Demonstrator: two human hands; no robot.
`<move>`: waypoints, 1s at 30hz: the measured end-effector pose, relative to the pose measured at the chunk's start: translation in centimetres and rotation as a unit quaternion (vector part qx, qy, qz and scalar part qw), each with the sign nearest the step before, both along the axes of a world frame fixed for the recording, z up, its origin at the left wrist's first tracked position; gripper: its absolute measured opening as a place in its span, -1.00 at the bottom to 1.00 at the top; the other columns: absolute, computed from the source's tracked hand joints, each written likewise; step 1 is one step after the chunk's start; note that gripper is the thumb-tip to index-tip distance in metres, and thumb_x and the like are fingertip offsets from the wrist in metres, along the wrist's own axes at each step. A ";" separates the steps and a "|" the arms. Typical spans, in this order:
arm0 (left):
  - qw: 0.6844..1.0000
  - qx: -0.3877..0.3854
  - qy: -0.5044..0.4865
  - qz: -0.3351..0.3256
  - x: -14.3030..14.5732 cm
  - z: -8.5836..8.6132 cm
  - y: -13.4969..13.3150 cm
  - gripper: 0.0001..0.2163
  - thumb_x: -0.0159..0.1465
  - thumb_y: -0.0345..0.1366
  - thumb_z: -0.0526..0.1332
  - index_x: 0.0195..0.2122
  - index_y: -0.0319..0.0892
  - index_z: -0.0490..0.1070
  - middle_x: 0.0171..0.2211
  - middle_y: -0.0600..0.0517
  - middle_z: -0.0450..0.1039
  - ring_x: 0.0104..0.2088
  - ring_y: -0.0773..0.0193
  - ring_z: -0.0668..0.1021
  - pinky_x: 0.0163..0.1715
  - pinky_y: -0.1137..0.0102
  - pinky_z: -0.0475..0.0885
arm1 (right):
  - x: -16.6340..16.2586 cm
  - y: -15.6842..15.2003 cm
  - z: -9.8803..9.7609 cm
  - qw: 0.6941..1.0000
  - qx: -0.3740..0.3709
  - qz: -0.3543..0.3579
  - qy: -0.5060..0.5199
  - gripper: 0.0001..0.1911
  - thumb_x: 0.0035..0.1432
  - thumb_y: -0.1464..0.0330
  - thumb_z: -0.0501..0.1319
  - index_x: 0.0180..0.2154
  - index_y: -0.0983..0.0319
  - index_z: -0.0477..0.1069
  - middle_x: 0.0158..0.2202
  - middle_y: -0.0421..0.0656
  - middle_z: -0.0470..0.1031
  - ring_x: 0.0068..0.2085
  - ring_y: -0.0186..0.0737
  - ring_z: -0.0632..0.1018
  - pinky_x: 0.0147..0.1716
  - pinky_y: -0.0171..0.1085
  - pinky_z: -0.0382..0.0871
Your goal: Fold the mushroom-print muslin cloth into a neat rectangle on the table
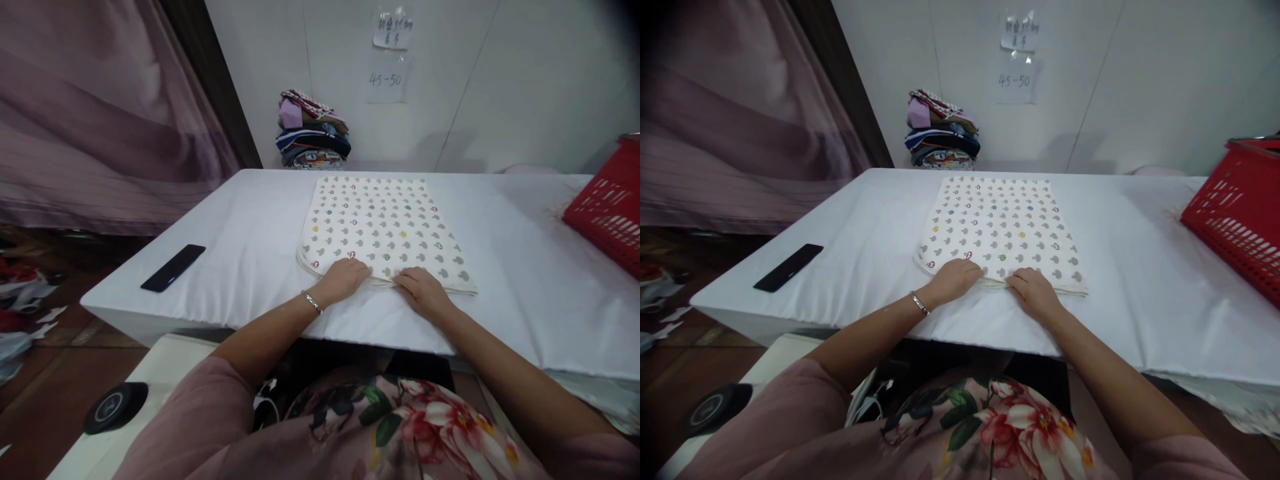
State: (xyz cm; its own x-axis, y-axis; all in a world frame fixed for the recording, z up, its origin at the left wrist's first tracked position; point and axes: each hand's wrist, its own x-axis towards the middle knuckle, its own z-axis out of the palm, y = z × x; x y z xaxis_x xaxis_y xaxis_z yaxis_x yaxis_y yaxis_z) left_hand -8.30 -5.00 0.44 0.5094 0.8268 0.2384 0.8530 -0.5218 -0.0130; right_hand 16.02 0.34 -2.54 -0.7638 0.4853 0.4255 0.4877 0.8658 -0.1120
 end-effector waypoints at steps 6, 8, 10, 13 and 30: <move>0.998 0.045 0.026 -0.023 -0.3 -1.5 0.0 -0.78 0.35 -0.41 -0.01 -0.23 -0.17 0.44 -0.23 0.00 0.46 -0.20 0.26 0.43 -0.24 0.36 0.29 | 0.0 -0.1 0.0 1.000 -0.003 -0.002 0.006 -0.71 0.30 0.32 -0.01 -0.13 0.21 0.45 -0.20 -0.01 0.47 -0.18 -0.10 0.43 -0.25 -0.15 0.29; 0.998 0.041 0.025 -0.030 -0.3 -1.7 -0.2 -0.78 0.35 -0.40 -0.01 -0.24 -0.17 0.44 -0.22 0.02 0.45 -0.19 0.26 0.43 -0.22 0.36 0.29 | 0.0 0.0 0.0 1.000 -0.001 0.001 0.004 -0.71 0.30 0.33 -0.02 -0.14 0.21 0.45 -0.20 -0.02 0.47 -0.18 -0.10 0.43 -0.26 -0.17 0.28; 0.999 0.033 0.021 -0.031 -0.3 -1.7 -0.4 -0.78 0.35 -0.40 -0.01 -0.23 -0.16 0.44 -0.21 0.02 0.45 -0.18 0.26 0.42 -0.20 0.35 0.28 | 0.0 0.0 0.0 1.000 0.000 0.004 0.001 -0.71 0.31 0.33 -0.02 -0.14 0.21 0.46 -0.21 -0.02 0.47 -0.18 -0.11 0.43 -0.27 -0.17 0.28; 1.000 0.015 0.017 -0.020 -0.1 -1.6 -0.7 -0.79 0.34 -0.42 0.00 -0.21 -0.17 0.43 -0.20 0.01 0.44 -0.17 0.24 0.42 -0.19 0.34 0.29 | 0.0 0.0 -0.1 1.000 0.003 0.004 -0.002 -0.72 0.31 0.35 -0.01 -0.15 0.23 0.46 -0.21 -0.02 0.47 -0.18 -0.11 0.42 -0.27 -0.18 0.27; 0.999 0.039 0.029 0.013 2.0 -1.0 -1.0 -0.84 0.32 -0.32 0.05 -0.32 -0.22 0.36 -0.31 -0.05 0.39 -0.24 0.17 0.41 -0.25 0.25 0.26 | 0.3 0.0 0.4 0.997 -0.057 0.007 0.049 -0.74 0.29 0.33 -0.02 -0.15 0.21 0.42 -0.21 -0.03 0.49 -0.17 -0.12 0.46 -0.19 -0.12 0.37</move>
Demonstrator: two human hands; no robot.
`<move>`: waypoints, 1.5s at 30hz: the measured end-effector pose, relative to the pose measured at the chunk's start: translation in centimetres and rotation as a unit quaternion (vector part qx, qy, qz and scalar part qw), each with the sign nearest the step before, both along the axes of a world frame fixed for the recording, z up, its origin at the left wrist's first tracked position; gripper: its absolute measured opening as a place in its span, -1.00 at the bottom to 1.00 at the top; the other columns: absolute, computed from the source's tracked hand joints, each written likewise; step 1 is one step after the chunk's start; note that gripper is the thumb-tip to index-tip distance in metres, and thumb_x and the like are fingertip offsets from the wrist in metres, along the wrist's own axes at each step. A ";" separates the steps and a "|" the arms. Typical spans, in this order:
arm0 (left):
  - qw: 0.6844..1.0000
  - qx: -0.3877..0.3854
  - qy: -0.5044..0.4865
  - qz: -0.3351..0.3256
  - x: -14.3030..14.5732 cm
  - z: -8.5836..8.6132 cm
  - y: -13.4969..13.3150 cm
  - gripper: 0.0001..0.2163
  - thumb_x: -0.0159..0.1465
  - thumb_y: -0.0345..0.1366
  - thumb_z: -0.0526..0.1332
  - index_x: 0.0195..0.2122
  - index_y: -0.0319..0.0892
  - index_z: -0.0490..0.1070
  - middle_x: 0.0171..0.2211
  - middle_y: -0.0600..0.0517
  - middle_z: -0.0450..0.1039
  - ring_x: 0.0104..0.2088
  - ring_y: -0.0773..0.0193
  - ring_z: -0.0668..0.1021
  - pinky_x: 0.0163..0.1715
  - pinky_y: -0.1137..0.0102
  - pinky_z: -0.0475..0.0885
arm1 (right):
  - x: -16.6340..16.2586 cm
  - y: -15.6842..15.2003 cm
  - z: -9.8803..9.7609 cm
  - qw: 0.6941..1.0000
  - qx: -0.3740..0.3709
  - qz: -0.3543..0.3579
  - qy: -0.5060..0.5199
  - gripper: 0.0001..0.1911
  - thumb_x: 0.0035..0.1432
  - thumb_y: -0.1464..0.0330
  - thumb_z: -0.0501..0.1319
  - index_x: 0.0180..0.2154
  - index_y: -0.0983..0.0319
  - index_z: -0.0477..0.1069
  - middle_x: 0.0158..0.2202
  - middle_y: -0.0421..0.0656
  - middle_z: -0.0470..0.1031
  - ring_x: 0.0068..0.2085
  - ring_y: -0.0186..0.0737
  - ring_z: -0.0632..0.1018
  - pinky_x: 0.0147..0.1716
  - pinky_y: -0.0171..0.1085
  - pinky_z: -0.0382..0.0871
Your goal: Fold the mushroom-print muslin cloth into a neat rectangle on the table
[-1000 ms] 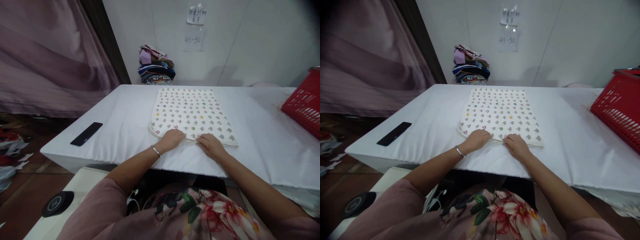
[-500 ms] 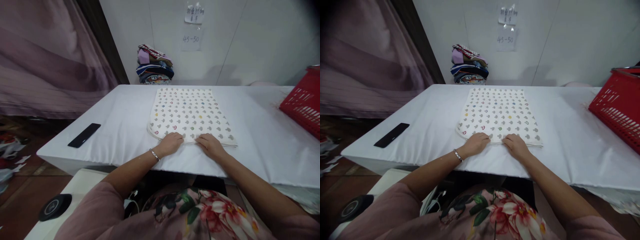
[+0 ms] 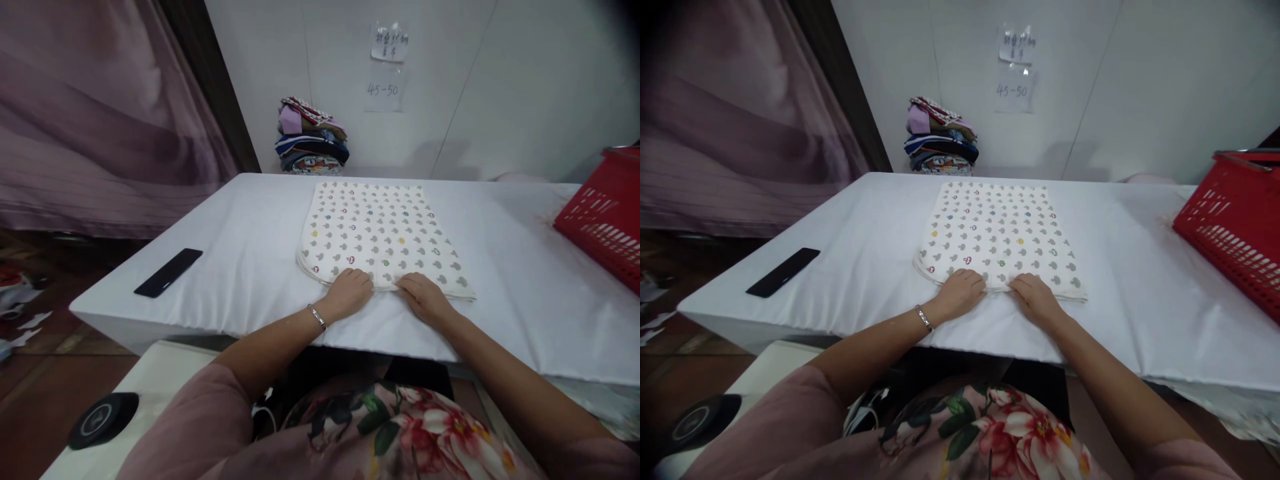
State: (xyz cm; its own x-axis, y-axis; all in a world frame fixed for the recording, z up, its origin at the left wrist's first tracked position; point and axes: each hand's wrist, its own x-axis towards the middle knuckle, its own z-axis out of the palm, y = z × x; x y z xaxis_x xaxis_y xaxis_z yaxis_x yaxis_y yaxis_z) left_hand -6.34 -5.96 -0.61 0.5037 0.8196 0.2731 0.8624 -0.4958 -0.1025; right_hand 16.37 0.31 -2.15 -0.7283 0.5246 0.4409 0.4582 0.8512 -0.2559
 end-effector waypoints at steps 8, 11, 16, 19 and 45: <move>0.999 0.039 0.018 -0.010 -0.5 -0.7 0.1 -0.88 0.28 -0.40 0.06 -0.38 -0.22 0.35 -0.38 -0.04 0.39 -0.31 0.20 0.41 -0.28 0.27 0.25 | -0.1 -0.1 -0.1 0.997 0.051 0.004 -0.055 -0.75 0.29 0.33 0.00 -0.17 0.23 0.42 -0.22 -0.03 0.49 -0.20 -0.11 0.46 -0.25 -0.15 0.36; 0.999 0.042 0.019 -0.015 -0.6 -0.6 0.0 -0.86 0.29 -0.39 0.06 -0.39 -0.23 0.35 -0.39 -0.05 0.39 -0.31 0.21 0.41 -0.28 0.27 0.25 | -0.8 -0.1 -0.2 0.993 0.092 0.013 -0.076 -0.74 0.29 0.31 0.02 -0.12 0.24 0.41 -0.17 0.00 0.47 -0.18 -0.07 0.45 -0.27 -0.14 0.33; 0.999 0.041 0.012 -0.014 -0.7 -0.9 0.0 -0.85 0.28 -0.39 0.06 -0.41 -0.22 0.36 -0.40 -0.04 0.41 -0.32 0.21 0.42 -0.31 0.27 0.25 | -3.6 -0.2 -0.2 0.987 0.124 0.053 -0.090 -0.76 0.29 0.35 0.00 -0.22 0.23 0.43 -0.32 -0.05 0.46 -0.29 -0.12 0.43 -0.34 -0.19 0.25; 0.999 0.036 0.005 -0.008 -0.7 -1.2 0.0 -0.86 0.28 -0.38 0.07 -0.40 -0.22 0.37 -0.40 -0.04 0.43 -0.32 0.22 0.43 -0.31 0.27 0.26 | -4.9 -0.3 -0.7 0.986 0.128 0.053 -0.096 -0.75 0.28 0.38 0.00 -0.33 0.23 0.42 -0.37 -0.06 0.43 -0.33 -0.13 0.41 -0.35 -0.19 0.22; 0.585 -0.234 -0.661 0.407 -11.4 1.2 -1.7 -0.74 0.17 -0.23 0.25 -0.19 -0.28 0.35 -0.41 -0.06 0.51 -0.53 0.30 0.54 -0.56 0.46 0.42 | -5.0 -0.4 -0.7 0.990 0.105 0.039 -0.084 -0.70 0.30 0.35 -0.03 -0.15 0.31 0.44 -0.28 -0.01 0.47 -0.26 -0.13 0.45 -0.30 -0.21 0.30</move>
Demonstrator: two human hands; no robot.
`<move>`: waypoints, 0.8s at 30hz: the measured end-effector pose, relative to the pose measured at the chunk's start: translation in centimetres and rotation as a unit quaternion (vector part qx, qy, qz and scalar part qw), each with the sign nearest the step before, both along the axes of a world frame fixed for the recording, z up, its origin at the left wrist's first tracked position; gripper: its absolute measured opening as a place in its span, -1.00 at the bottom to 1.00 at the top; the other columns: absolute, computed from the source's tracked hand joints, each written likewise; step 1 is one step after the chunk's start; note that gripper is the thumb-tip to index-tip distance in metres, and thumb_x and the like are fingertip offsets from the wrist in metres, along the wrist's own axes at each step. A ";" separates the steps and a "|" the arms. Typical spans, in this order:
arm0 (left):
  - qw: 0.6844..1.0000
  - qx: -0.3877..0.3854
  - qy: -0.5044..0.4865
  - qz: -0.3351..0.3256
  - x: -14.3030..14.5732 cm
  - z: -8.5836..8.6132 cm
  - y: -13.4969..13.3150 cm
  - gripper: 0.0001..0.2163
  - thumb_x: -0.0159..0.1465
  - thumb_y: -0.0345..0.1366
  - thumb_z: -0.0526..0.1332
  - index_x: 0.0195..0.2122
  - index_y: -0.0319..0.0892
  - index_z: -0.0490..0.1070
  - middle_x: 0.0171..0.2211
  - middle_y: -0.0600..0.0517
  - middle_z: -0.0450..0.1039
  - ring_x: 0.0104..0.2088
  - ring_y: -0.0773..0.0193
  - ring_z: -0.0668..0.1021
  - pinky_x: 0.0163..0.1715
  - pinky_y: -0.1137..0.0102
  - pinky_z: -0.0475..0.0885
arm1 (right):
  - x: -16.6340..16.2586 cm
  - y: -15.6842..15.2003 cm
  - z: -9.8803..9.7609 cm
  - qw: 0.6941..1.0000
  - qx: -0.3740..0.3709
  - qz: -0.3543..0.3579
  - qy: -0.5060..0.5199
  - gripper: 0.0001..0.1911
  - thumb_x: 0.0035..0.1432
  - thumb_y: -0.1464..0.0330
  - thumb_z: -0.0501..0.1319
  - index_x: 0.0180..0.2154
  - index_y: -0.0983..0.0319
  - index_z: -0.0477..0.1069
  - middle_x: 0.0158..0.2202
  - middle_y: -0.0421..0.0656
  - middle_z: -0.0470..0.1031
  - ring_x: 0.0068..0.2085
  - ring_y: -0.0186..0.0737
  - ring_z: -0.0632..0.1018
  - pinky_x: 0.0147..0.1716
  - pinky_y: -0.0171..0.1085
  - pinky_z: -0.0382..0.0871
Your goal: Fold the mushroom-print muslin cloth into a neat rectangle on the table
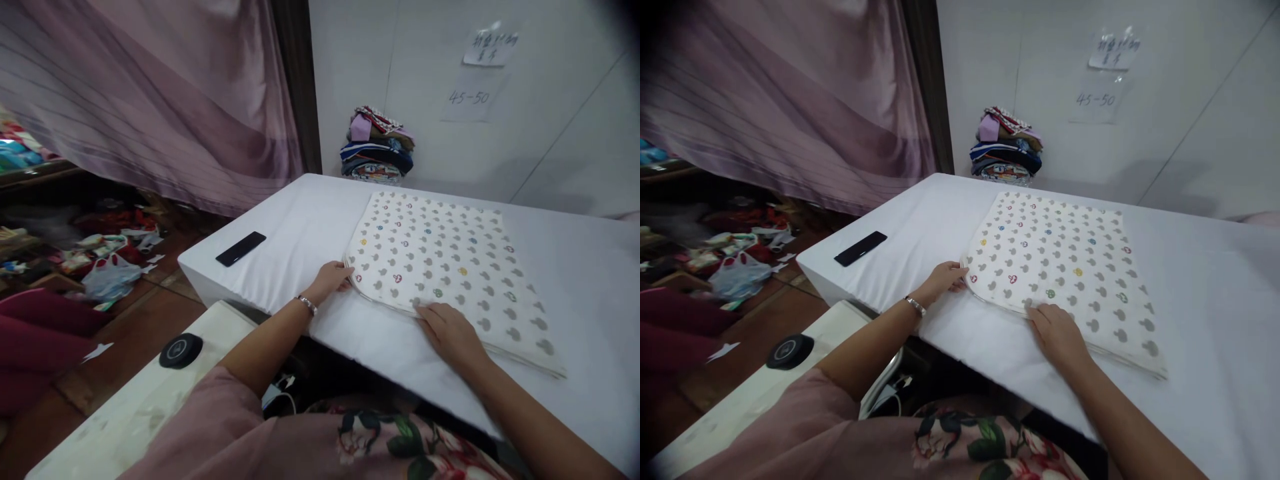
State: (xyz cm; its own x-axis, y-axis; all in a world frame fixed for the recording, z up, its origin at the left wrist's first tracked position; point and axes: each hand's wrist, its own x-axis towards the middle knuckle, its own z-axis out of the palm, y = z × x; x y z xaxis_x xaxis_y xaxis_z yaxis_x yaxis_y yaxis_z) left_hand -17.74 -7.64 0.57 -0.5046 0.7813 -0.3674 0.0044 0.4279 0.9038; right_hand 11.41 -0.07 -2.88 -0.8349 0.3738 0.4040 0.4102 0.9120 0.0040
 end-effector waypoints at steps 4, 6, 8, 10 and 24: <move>1.000 -0.021 0.008 0.003 -0.1 0.5 0.7 -0.90 0.19 -0.35 0.17 -0.29 -0.27 0.33 -0.56 0.02 0.44 -0.58 0.34 0.51 -0.60 0.50 0.38 | 0.0 0.0 0.3 1.000 -0.015 -0.004 -0.015 -0.69 0.30 0.34 -0.04 -0.18 0.32 0.44 -0.26 0.00 0.47 -0.25 -0.12 0.44 -0.28 -0.19 0.30; 1.000 -0.022 0.013 0.007 -0.4 0.9 0.8 -0.96 0.20 -0.39 0.13 -0.35 -0.26 0.32 -0.61 0.06 0.40 -0.59 0.36 0.49 -0.58 0.51 0.37 | -0.1 0.0 0.5 0.999 -0.028 -0.003 -0.022 -0.69 0.29 0.34 -0.04 -0.20 0.30 0.44 -0.26 0.00 0.47 -0.25 -0.12 0.44 -0.28 -0.20 0.30; 0.999 -0.021 0.024 0.013 -0.7 1.2 0.7 -0.97 0.19 -0.41 0.12 -0.38 -0.25 0.31 -0.63 0.07 0.38 -0.59 0.38 0.48 -0.56 0.51 0.38 | -0.2 -0.2 0.8 0.999 -0.038 -0.001 -0.030 -0.70 0.29 0.35 -0.04 -0.22 0.28 0.44 -0.25 -0.01 0.47 -0.26 -0.14 0.44 -0.29 -0.21 0.29; 0.999 -0.026 0.044 0.018 -1.0 1.3 0.4 -0.99 0.16 -0.41 0.14 -0.39 -0.24 0.31 -0.63 0.08 0.39 -0.59 0.37 0.49 -0.54 0.51 0.39 | -0.3 -0.4 1.0 0.998 -0.042 -0.003 -0.043 -0.72 0.27 0.37 -0.03 -0.22 0.28 0.43 -0.25 -0.03 0.47 -0.26 -0.15 0.44 -0.30 -0.22 0.28; 0.939 -0.114 0.322 -0.035 -1.3 0.7 -0.6 -0.65 0.10 -0.30 0.20 -0.06 -0.21 0.32 -0.28 -0.12 0.53 -0.31 0.15 0.56 -0.34 0.39 0.37 | -1.7 -1.4 1.2 0.995 0.005 -0.004 -0.098 -0.82 0.23 0.40 0.05 -0.25 0.29 0.42 -0.31 -0.05 0.44 -0.28 -0.13 0.41 -0.31 -0.22 0.23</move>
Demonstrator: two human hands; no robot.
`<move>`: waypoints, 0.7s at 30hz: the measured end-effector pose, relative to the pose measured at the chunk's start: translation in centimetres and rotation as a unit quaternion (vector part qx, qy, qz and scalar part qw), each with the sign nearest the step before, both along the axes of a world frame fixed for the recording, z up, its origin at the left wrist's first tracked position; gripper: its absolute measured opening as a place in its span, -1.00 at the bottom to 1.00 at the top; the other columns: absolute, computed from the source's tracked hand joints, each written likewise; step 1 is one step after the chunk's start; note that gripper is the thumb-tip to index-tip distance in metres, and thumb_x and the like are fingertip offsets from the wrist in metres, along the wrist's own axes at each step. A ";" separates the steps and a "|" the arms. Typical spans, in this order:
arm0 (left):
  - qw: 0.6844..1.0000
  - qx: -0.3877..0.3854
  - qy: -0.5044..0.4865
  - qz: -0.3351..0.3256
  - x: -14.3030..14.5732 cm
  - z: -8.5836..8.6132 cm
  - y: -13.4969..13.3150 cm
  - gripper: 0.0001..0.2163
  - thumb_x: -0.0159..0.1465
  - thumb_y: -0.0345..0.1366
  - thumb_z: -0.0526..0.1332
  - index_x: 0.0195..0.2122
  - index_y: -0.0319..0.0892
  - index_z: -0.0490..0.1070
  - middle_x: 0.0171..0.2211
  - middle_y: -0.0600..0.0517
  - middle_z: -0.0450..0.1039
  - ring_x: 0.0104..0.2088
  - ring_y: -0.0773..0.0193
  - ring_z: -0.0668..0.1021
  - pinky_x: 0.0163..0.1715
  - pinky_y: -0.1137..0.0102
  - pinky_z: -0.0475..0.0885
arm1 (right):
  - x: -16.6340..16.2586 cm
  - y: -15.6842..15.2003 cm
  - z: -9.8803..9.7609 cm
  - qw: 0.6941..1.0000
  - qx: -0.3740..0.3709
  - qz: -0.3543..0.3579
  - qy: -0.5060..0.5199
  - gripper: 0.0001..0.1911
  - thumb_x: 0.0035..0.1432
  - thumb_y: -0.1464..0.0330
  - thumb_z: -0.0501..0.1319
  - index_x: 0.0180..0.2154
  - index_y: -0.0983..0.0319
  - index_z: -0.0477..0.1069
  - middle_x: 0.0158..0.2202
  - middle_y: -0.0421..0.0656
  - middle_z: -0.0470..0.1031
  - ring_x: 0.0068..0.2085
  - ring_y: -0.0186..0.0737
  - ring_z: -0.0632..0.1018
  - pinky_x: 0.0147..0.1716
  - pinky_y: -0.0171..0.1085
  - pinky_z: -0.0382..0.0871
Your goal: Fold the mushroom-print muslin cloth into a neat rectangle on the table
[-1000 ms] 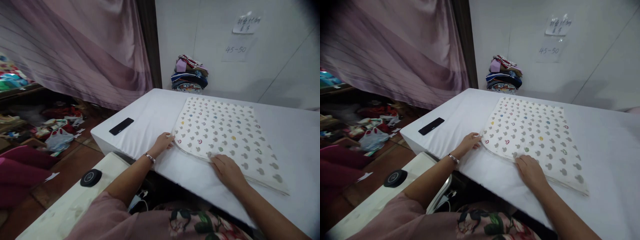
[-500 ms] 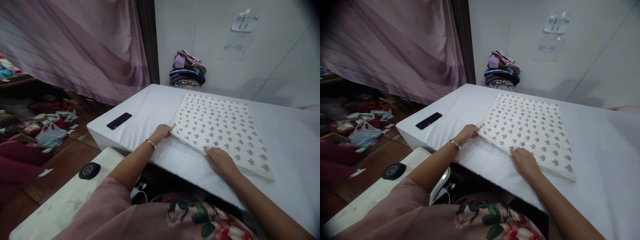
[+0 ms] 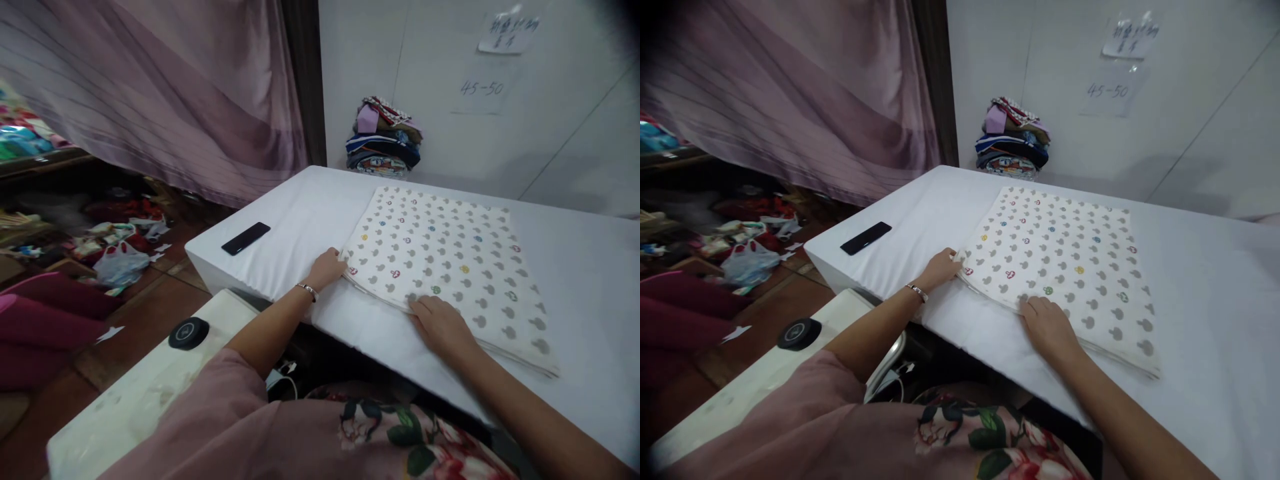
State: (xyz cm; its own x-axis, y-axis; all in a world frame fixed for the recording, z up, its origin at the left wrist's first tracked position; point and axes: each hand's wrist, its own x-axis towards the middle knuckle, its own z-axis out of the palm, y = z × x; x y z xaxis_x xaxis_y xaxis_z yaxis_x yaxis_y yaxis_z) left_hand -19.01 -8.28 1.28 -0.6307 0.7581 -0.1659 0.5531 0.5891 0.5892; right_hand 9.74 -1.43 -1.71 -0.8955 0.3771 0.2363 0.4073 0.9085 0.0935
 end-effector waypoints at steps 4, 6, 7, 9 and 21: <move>0.983 0.041 -0.176 0.042 0.3 0.2 -0.4 -0.51 0.16 -0.23 0.21 0.09 -0.26 0.18 -0.46 -0.05 0.50 -0.53 0.23 0.54 -0.48 0.40 0.41 | -0.4 -0.1 -0.3 1.000 0.015 0.011 0.011 -0.79 0.24 0.44 0.02 -0.24 0.28 0.43 -0.23 -0.03 0.46 -0.25 -0.12 0.43 -0.29 -0.22 0.25; 0.958 0.074 -0.270 0.057 0.7 0.2 -0.9 -0.49 0.17 -0.19 0.22 0.10 -0.26 0.15 -0.47 -0.03 0.48 -0.55 0.25 0.53 -0.51 0.40 0.43 | -0.5 0.1 -0.5 1.000 0.013 0.016 0.019 -0.75 0.24 0.46 0.00 -0.21 0.28 0.44 -0.19 -0.02 0.47 -0.22 -0.12 0.44 -0.26 -0.22 0.27; 0.944 0.089 -0.311 0.057 0.9 0.2 -1.1 -0.51 0.18 -0.18 0.23 0.08 -0.25 0.16 -0.45 -0.03 0.48 -0.55 0.26 0.54 -0.52 0.40 0.44 | -0.5 0.1 -0.5 1.000 0.009 0.015 0.023 -0.74 0.24 0.46 -0.01 -0.19 0.28 0.44 -0.18 -0.01 0.48 -0.21 -0.12 0.45 -0.24 -0.21 0.28; 0.918 0.109 -0.380 0.043 1.5 0.2 -1.7 -0.56 0.17 -0.17 0.25 0.01 -0.24 0.21 -0.38 -0.06 0.49 -0.53 0.27 0.55 -0.51 0.39 0.47 | -0.4 0.4 -0.6 0.999 -0.010 0.006 0.031 -0.72 0.25 0.44 -0.02 -0.15 0.29 0.43 -0.18 -0.02 0.49 -0.20 -0.13 0.46 -0.23 -0.22 0.31; 0.860 0.148 -0.487 0.045 5.1 -0.3 -1.5 -0.73 0.17 -0.34 0.25 -0.11 -0.24 0.30 -0.32 -0.05 0.52 -0.50 0.36 0.55 -0.54 0.52 0.43 | -0.5 0.7 0.4 0.995 -0.094 -0.031 0.022 -0.68 0.29 0.35 -0.06 -0.10 0.24 0.42 -0.19 -0.04 0.48 -0.19 -0.15 0.48 -0.27 -0.26 0.33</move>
State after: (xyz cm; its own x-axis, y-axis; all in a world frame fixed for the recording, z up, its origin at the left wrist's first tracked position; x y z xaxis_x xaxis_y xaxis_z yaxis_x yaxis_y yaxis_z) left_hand -13.88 -9.78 0.98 -0.3606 0.8129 -0.4573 -0.3279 0.3485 0.8781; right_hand 9.21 -0.76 -1.33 -0.8595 0.4728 0.1944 0.4635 0.8811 -0.0939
